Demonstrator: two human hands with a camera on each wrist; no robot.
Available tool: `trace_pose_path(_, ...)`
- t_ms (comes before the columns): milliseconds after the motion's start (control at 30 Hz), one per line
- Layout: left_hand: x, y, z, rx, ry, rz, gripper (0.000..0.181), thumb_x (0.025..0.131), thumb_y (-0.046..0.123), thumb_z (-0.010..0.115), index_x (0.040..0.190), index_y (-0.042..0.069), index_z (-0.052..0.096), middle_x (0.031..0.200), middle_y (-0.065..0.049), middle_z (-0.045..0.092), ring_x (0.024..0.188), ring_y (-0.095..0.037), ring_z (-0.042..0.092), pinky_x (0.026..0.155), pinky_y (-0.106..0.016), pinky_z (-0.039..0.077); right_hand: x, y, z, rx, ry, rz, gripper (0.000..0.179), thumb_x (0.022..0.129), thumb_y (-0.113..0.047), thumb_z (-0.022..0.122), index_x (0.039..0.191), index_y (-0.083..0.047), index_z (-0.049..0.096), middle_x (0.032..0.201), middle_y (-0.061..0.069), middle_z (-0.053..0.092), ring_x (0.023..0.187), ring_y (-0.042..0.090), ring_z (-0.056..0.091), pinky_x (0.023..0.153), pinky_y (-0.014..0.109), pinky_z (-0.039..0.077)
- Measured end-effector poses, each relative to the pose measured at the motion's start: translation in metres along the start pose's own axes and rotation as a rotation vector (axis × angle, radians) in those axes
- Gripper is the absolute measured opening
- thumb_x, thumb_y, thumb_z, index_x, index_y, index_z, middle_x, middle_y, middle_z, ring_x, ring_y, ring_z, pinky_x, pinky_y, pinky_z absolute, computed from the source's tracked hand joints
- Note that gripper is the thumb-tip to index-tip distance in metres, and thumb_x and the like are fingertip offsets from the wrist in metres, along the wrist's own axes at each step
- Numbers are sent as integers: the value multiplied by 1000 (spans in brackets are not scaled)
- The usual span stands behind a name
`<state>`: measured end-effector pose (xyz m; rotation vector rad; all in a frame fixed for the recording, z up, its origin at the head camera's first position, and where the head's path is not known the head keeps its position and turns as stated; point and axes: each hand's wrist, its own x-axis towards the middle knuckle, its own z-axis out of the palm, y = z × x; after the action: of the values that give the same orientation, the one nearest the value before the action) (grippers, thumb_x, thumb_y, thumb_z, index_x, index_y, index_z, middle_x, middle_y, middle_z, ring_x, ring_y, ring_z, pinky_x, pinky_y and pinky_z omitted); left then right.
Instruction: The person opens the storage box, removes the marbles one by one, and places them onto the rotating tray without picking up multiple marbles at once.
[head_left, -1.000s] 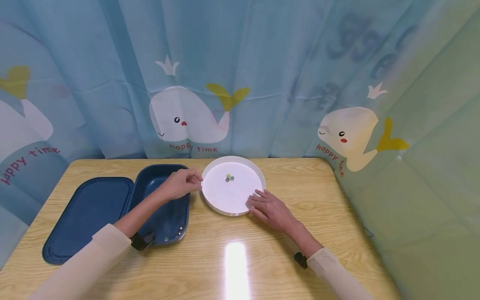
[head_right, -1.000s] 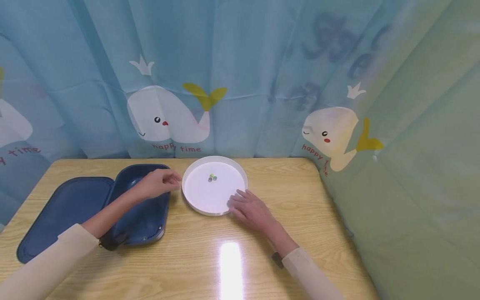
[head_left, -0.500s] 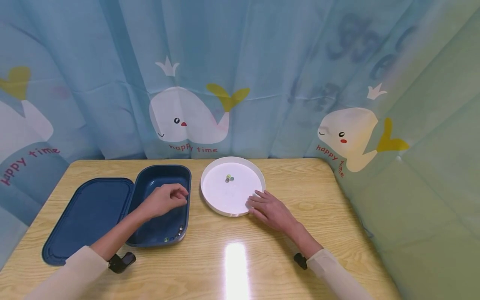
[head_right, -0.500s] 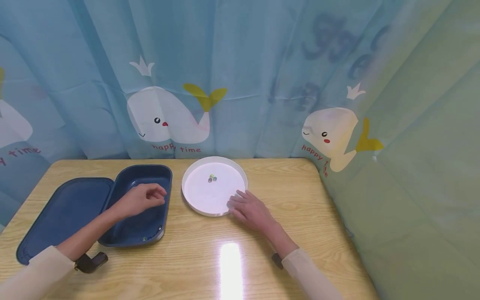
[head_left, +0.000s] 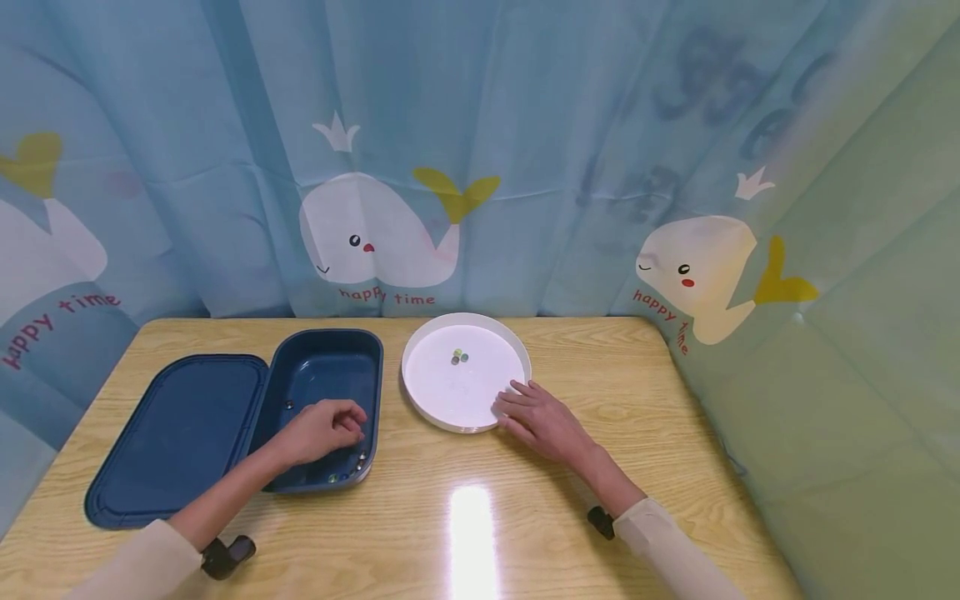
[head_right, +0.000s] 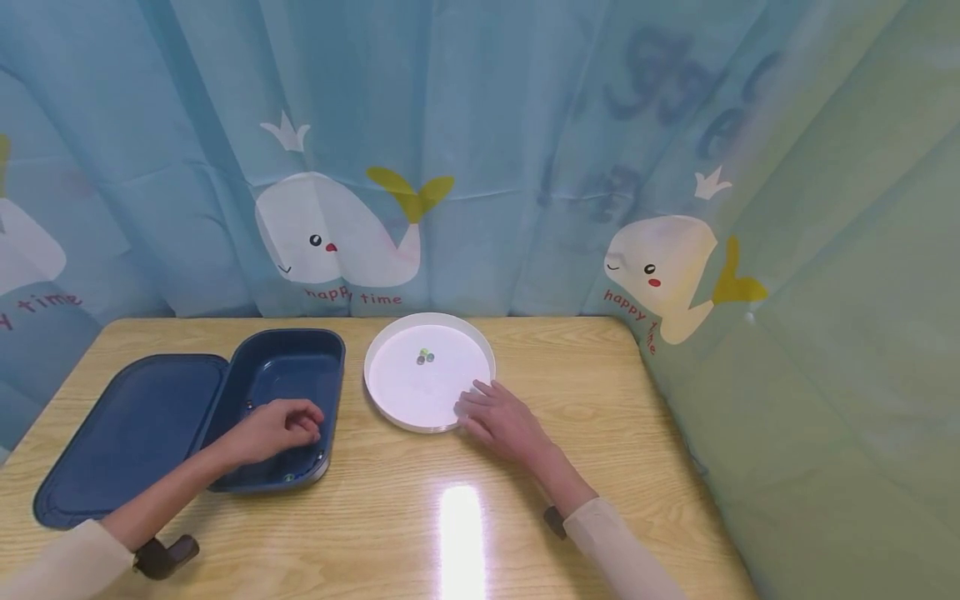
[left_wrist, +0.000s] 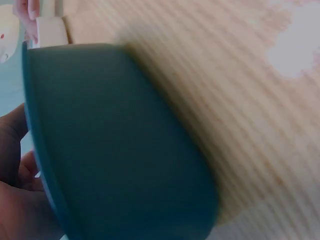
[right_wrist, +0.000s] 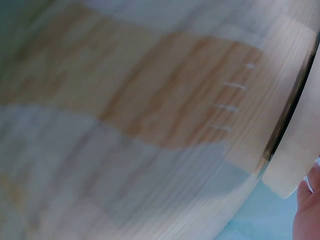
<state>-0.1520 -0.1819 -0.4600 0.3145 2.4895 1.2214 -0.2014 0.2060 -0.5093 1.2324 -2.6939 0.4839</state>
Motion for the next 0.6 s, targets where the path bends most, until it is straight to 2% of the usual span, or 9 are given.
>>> trace_pose_path(267, -3, -11, 6, -20, -56, 13, 16, 89, -4, 68, 104, -4, 65, 87, -2, 63, 82, -18, 61, 72, -34, 52, -1, 0, 2, -14, -8, 5, 33, 100, -27, 61, 128, -11, 69, 132, 6, 63, 135, 29, 47, 113, 49, 29)
trace_pose_path(600, -4, -10, 9, 15, -77, -45, 16, 86, -2, 72, 101, -1, 67, 82, -1, 61, 79, -18, 57, 72, -36, 49, 0, -1, 0, -21, 5, -8, 33, 100, -25, 62, 127, -9, 69, 131, 7, 64, 133, 31, 49, 112, 50, 30)
